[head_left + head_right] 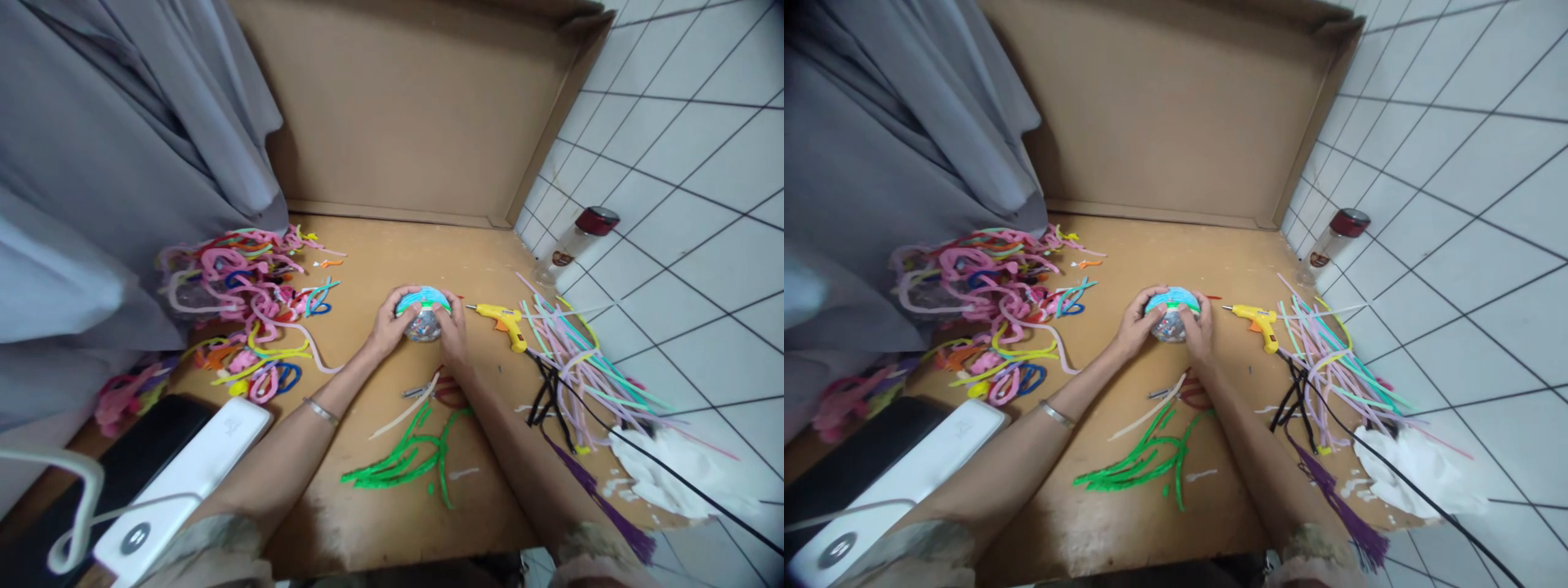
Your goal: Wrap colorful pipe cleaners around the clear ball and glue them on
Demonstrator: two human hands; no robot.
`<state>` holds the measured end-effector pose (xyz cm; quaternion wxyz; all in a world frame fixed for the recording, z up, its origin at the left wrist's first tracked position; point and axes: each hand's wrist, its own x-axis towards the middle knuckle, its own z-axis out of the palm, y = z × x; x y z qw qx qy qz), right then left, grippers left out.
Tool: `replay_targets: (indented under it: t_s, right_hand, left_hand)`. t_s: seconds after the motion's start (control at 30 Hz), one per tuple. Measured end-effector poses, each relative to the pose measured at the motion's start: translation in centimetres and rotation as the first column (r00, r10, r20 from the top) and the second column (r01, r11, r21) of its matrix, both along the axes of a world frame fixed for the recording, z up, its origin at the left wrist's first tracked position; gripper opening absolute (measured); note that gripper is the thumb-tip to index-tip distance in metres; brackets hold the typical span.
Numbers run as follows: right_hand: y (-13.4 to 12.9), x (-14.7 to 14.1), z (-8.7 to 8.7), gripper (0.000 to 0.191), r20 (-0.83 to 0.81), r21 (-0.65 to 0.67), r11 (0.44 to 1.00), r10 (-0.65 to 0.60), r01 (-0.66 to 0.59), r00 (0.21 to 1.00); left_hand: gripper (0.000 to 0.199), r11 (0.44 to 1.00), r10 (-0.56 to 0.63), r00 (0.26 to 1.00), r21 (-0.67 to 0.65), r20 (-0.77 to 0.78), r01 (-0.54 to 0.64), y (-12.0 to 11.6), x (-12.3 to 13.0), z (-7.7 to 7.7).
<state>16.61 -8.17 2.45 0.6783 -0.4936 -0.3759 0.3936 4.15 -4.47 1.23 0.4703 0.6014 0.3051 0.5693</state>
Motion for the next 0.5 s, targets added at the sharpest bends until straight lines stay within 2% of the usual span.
replay_targets:
  t_s: [0.2,0.4,0.5]
  right_hand:
    - [0.34,0.18,-0.14,0.050,0.026,-0.033,0.999,-0.016,0.017,1.000]
    - [0.26,0.14,0.08,0.048,-0.029,-0.024,1.000,0.011,-0.011,1.000]
    - [0.04,-0.11,0.33,0.057,-0.004,-0.024,1.000,0.002,-0.002,1.000]
  left_hand:
    - [0.045,1.000,-0.003,1.000,-0.029,0.013,0.003,0.03,0.14,0.06]
    - [0.046,0.997,-0.007,0.999,-0.080,0.052,0.011,-0.04,0.29,0.04]
    - [0.047,0.995,-0.020,0.995,-0.099,0.096,0.029,-0.13,0.40,-0.06]
